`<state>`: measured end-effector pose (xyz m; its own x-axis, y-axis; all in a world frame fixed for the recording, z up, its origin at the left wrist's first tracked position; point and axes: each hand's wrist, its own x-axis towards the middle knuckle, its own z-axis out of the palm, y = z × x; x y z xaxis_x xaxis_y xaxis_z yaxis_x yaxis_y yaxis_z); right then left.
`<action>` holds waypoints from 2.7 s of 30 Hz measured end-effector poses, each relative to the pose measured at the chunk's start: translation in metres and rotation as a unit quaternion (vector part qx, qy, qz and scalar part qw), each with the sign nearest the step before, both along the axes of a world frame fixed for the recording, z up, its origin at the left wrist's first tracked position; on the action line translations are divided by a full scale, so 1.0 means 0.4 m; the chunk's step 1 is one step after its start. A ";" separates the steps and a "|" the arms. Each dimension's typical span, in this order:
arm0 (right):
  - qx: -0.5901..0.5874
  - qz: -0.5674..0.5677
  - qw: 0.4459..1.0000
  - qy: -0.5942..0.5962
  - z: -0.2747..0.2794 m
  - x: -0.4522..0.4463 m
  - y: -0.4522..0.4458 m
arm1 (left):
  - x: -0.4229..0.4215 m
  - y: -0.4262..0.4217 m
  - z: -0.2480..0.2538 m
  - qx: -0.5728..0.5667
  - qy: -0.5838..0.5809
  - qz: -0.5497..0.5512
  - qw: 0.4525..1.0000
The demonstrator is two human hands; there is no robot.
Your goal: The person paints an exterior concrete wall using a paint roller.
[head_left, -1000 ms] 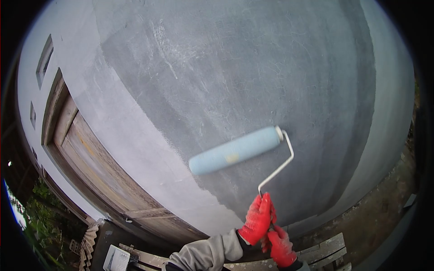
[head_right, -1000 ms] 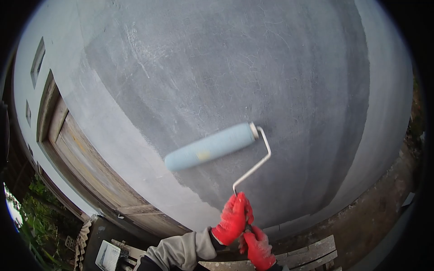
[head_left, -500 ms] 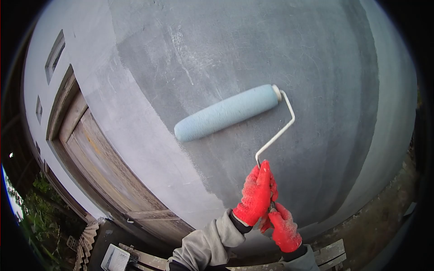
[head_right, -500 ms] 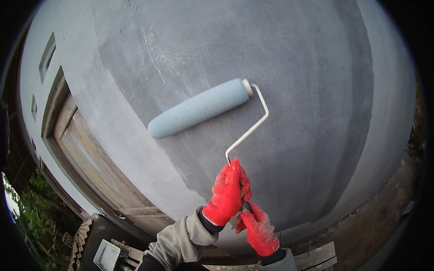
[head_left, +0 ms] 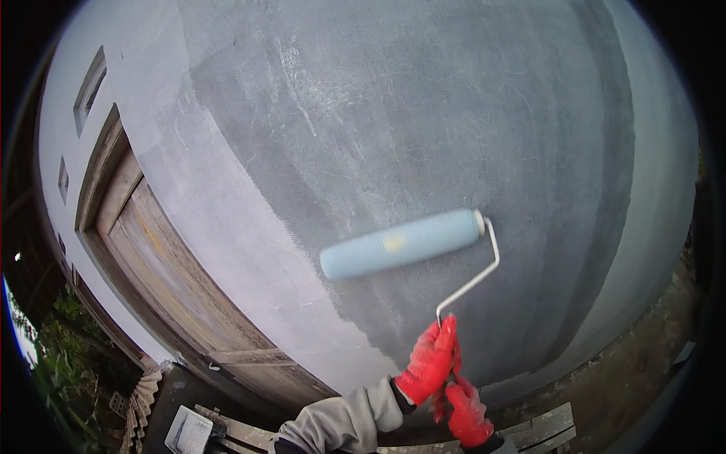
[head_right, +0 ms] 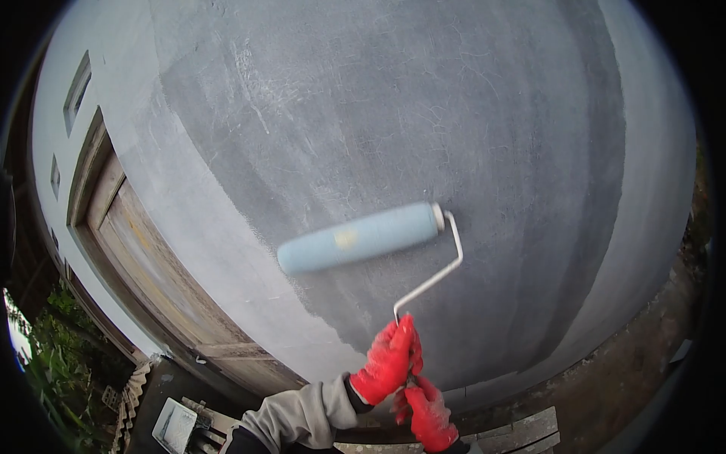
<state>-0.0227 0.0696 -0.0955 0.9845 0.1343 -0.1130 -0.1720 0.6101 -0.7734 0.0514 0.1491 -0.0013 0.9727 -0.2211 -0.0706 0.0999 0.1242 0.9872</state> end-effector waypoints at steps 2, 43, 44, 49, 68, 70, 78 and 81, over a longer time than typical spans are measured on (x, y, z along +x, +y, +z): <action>-0.006 -0.017 0.999 -0.036 0.096 0.039 -0.015 | 0.026 -0.026 0.111 -0.041 -0.053 0.009 0.998; 0.095 -0.070 0.993 0.032 -0.318 0.077 -0.026 | 0.047 -0.009 -0.118 -0.027 0.048 -0.066 0.996; 0.088 -0.080 0.992 0.029 -0.400 0.102 -0.036 | 0.037 0.002 -0.094 -0.033 0.047 -0.076 0.995; -0.139 -0.109 0.984 -0.033 -0.529 0.153 -0.065 | 0.040 0.044 -0.107 -0.019 0.068 -0.132 0.989; -0.443 -0.249 0.823 -0.253 -0.447 0.146 0.008 | 0.067 0.070 -0.122 -0.010 0.117 -0.067 0.991; 0.290 -0.102 0.938 0.162 -0.325 0.124 0.019 | 0.075 0.077 -0.111 0.095 0.031 -0.146 0.984; -0.164 -0.028 0.981 -0.100 -0.228 0.047 0.026 | 0.055 0.046 -0.102 -0.021 0.078 -0.131 0.988; -0.042 -0.008 0.999 -0.006 -0.120 0.036 0.026 | 0.053 0.049 -0.099 -0.001 0.106 -0.128 0.986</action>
